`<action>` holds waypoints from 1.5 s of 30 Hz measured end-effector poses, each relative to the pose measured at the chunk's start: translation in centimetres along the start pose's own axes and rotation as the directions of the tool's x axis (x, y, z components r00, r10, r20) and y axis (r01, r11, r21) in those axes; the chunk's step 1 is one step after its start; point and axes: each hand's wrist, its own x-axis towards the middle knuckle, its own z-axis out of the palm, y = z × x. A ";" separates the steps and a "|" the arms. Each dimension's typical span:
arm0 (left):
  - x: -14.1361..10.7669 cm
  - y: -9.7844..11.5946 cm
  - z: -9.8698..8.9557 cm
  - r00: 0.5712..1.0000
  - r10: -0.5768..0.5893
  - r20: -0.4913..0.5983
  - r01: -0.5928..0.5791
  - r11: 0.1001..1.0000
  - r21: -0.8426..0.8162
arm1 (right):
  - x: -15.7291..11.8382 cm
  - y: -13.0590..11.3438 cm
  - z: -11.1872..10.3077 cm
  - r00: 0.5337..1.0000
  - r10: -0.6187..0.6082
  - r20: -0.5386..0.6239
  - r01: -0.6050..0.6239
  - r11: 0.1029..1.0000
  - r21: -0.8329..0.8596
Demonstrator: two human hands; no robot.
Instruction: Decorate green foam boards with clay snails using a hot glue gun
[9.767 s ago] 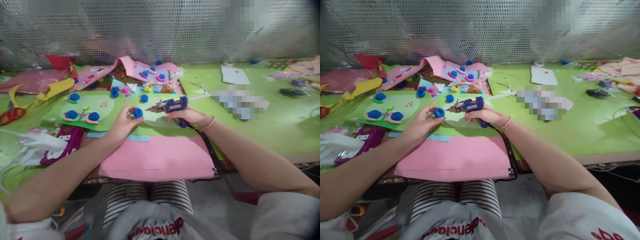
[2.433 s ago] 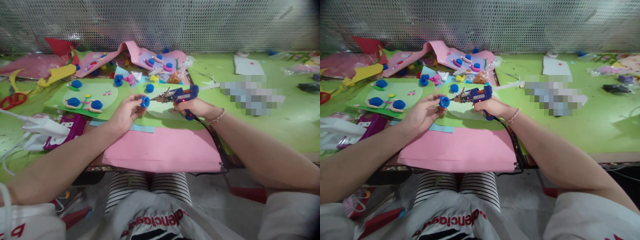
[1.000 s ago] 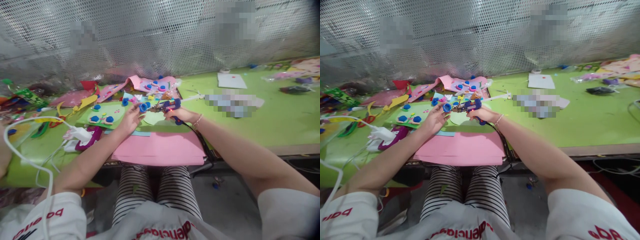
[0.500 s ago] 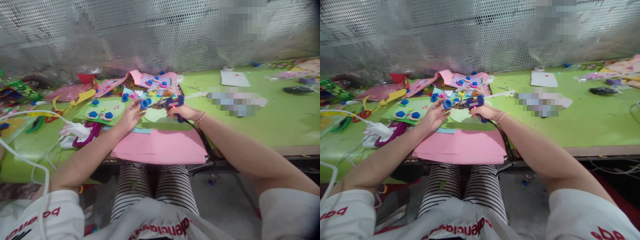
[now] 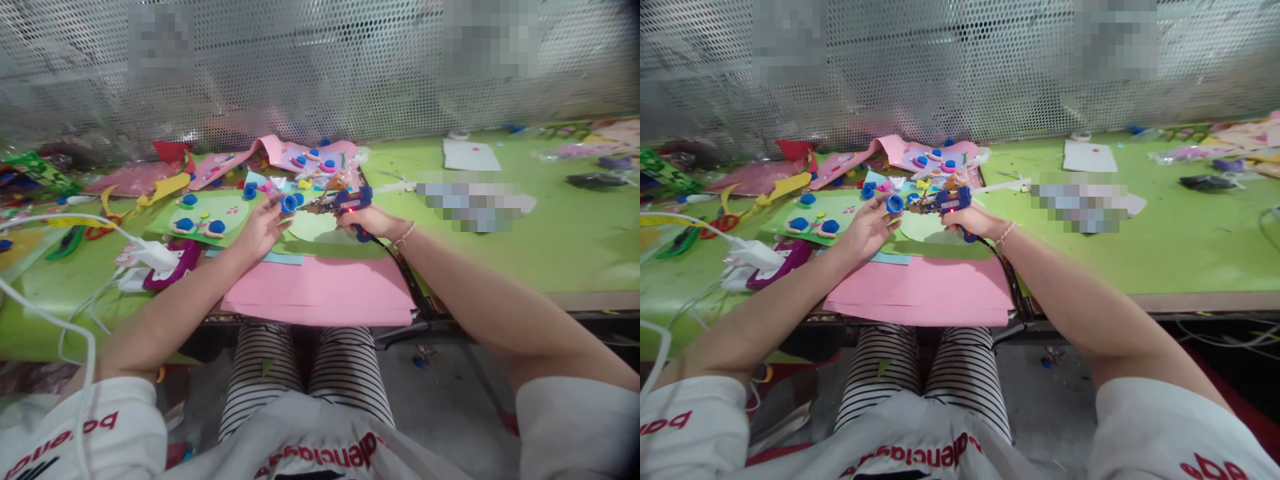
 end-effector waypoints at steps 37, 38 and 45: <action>0.0 0.0 0.0 1.000 -0.022 -0.010 0.023 0.998 0.053 | 2.1 0.5 -3.8 0.830 0.186 -0.526 0.120 0.862 0.493; 0.1 -0.1 -0.1 1.000 -0.008 -0.005 0.008 0.998 0.060 | 2.3 0.7 -4.2 0.806 0.193 -0.559 0.152 0.846 0.511; 0.8 -0.3 -1.4 0.976 0.218 -0.005 -0.197 0.889 0.413 | 2.5 1.0 -6.0 0.636 0.201 -0.745 0.335 0.798 0.501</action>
